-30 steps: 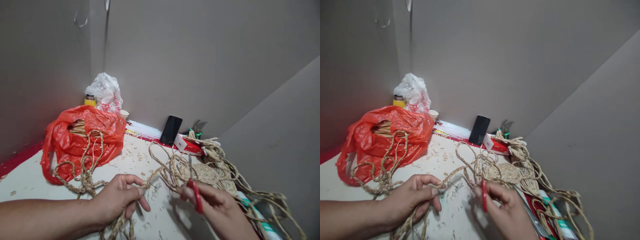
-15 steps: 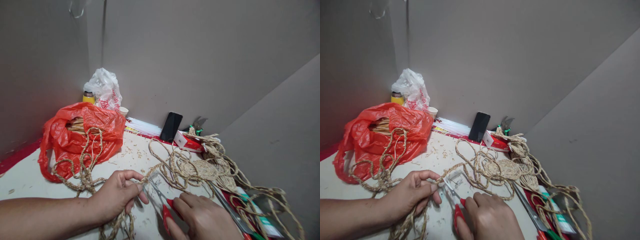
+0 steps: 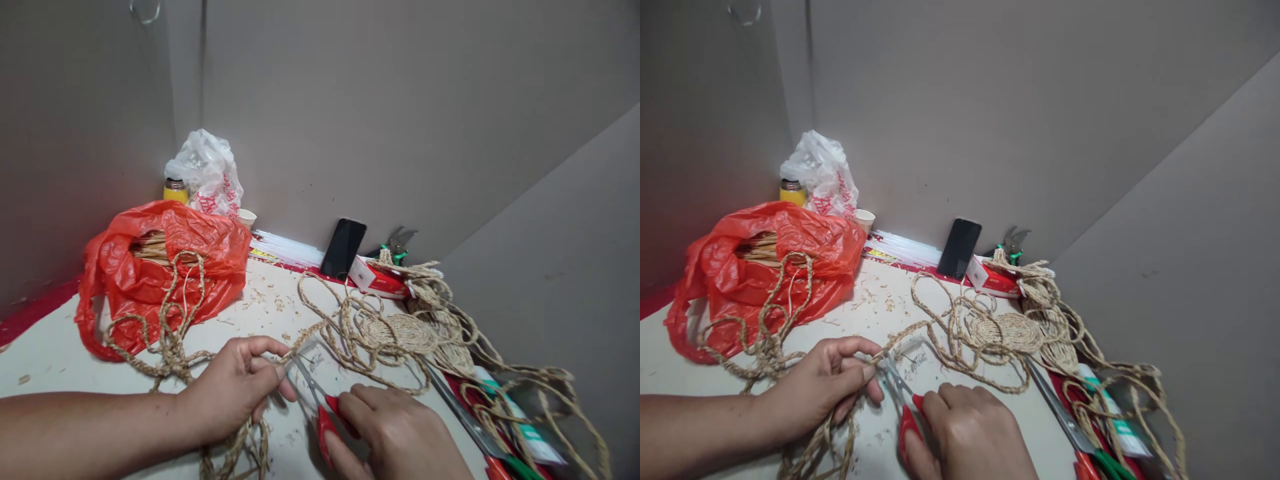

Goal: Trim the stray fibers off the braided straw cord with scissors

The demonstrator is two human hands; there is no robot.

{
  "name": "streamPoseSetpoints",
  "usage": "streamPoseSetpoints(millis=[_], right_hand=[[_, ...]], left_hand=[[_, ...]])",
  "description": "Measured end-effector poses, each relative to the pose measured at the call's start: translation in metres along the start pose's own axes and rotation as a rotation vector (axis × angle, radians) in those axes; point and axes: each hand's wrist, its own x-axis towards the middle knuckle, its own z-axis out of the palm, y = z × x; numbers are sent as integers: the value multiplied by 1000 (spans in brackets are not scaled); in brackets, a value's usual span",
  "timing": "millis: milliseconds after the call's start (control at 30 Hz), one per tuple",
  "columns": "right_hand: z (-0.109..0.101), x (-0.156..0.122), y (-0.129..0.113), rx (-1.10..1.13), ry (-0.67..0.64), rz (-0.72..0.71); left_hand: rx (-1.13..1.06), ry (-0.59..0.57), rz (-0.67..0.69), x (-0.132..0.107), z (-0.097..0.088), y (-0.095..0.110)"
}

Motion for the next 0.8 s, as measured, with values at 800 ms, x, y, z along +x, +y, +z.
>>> streamPoseSetpoints(millis=[800], right_hand=[[7, -3, -7, -24, 59, -29]], left_hand=[[9, 17, -19, -1, 3, 3]])
